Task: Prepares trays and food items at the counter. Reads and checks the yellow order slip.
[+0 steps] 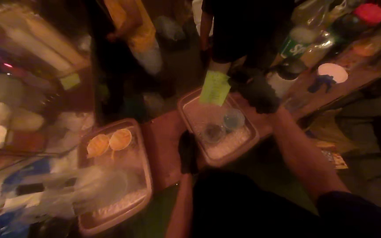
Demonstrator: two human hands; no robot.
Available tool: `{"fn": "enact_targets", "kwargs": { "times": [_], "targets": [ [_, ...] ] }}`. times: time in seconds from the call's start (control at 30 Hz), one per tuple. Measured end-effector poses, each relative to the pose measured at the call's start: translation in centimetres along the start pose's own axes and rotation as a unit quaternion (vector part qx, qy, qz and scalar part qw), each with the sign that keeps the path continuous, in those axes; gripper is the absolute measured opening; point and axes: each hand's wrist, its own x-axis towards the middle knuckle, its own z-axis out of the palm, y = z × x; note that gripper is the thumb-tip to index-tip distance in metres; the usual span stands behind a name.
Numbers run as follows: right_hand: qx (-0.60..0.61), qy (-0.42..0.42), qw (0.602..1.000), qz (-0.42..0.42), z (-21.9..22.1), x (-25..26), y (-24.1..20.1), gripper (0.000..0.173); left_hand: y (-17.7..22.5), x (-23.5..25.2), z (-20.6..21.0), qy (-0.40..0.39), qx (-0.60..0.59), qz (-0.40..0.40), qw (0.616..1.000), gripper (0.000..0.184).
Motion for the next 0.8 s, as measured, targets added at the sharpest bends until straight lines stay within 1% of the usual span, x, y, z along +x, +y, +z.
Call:
{"fn": "enact_targets", "kwargs": {
  "times": [0.07,0.13,0.17,0.2,0.23,0.3,0.33,0.37,0.43,0.53,0.6,0.7,0.8],
  "targets": [
    [0.155,0.088,0.982,0.055,0.7,-0.9,-0.3,0.024,1.7,-0.7,-0.9,0.036,-0.026,0.036,0.998,0.044],
    [0.258,0.135,0.952,0.097,1.7,-2.2,-0.7,0.021,4.8,-1.1,-1.9,0.058,-0.048,0.090,0.993,0.044],
    [0.291,0.148,0.939,0.106,2.4,-2.7,-0.9,0.019,6.6,-1.2,-2.3,0.052,-0.062,0.124,0.989,0.043],
    [0.312,0.156,0.930,0.114,3.1,-3.2,-1.2,0.017,8.5,-1.2,-2.6,0.027,-0.074,0.153,0.985,0.042],
    [0.330,0.168,0.921,0.119,3.7,-3.7,-1.5,0.015,10.5,-1.2,-2.9,-0.015,-0.086,0.162,0.983,0.042],
    [0.339,0.180,0.916,0.112,4.7,-4.4,-2.3,0.015,13.7,-1.1,-3.0,-0.111,-0.100,0.162,0.975,0.042],
    [0.339,0.186,0.916,0.105,5.0,-4.8,-2.7,0.015,15.0,-0.8,-2.8,-0.147,-0.108,0.158,0.971,0.040],
    [0.336,0.197,0.915,0.106,5.3,-4.9,-3.5,0.014,16.2,-0.6,-2.6,-0.165,-0.115,0.156,0.967,0.036],
    [0.318,0.207,0.918,0.117,5.2,-5.1,-4.7,0.013,18.2,0.0,-2.3,-0.172,-0.132,0.146,0.965,0.026],
    [0.310,0.206,0.923,0.097,4.3,-5.3,-5.5,0.011,20.2,0.5,-2.0,-0.155,-0.143,0.160,0.964,0.012],
    [0.317,0.206,0.924,0.063,3.3,-5.5,-6.0,0.010,21.4,0.2,-1.9,-0.163,-0.158,0.174,0.958,0.011],
    [0.294,0.206,0.933,-0.003,1.8,-5.2,-6.7,0.006,22.8,-1.1,-1.9,-0.179,-0.177,0.169,0.953,0.012],
    [0.268,0.195,0.943,-0.037,0.2,-4.5,-7.5,0.005,23.6,-2.3,-1.5,-0.179,-0.202,0.173,0.947,0.011]
  ]
}}
